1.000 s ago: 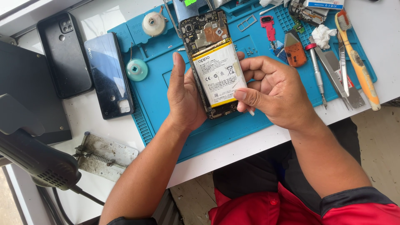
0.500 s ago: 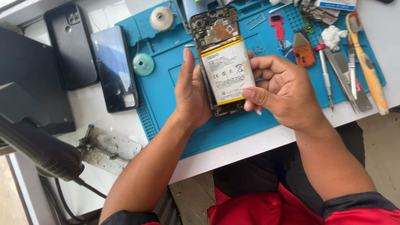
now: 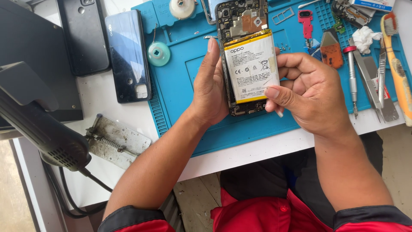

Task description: Disassembling a smartphone to remove internal components including the battery and circuit boards.

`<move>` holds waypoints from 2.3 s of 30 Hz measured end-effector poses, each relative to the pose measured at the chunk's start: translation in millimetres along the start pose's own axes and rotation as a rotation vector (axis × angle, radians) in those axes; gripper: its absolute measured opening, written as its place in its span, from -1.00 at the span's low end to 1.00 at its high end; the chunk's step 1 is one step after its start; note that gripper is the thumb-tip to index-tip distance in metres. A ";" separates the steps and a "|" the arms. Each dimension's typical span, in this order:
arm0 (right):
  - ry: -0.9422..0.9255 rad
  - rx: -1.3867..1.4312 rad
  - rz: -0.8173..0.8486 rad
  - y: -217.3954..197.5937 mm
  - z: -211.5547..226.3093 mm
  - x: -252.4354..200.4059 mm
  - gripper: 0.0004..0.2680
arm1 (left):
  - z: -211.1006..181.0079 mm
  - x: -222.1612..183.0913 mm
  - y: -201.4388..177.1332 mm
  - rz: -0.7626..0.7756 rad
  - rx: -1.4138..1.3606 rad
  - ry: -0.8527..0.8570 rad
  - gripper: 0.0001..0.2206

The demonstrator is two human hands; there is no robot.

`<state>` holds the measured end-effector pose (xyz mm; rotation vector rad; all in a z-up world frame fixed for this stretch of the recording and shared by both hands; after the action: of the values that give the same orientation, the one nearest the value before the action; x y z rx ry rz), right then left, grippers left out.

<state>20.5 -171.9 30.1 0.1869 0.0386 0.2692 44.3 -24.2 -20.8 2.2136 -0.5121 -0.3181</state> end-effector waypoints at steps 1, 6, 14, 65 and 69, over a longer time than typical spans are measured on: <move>0.003 0.001 0.006 0.2 -0.5 -0.2 -0.67 | 1.1 0.5 -1.8 -0.006 0.000 0.004 -0.29; -0.002 0.006 -0.012 -1.2 -3.1 -1.0 -0.66 | 1.8 1.1 -3.5 0.025 -0.006 0.043 -0.34; -0.001 0.006 -0.010 -1.9 -3.5 -1.6 -0.66 | 3.8 1.3 -6.1 0.002 -0.015 0.050 -0.37; -0.047 0.662 0.275 -96.2 55.5 -25.3 -0.75 | -14.8 -2.9 18.0 -0.072 0.084 -0.073 -0.18; -0.046 0.679 0.170 -106.0 50.0 -26.5 -0.73 | -14.7 -3.7 17.4 -0.060 0.056 -0.066 -0.20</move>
<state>25.8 -288.3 59.6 0.8743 0.0682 0.4155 42.4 -22.7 2.1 2.2818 -0.4964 -0.4145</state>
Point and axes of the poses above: each hand's wrist, its own x-axis towards the middle knuckle, its own y-axis out of the palm, z = x × y, the point moved 5 cm from there along x, towards the middle knuckle, and after that the axes turned 11 degrees about x, right-handed, at the moved point
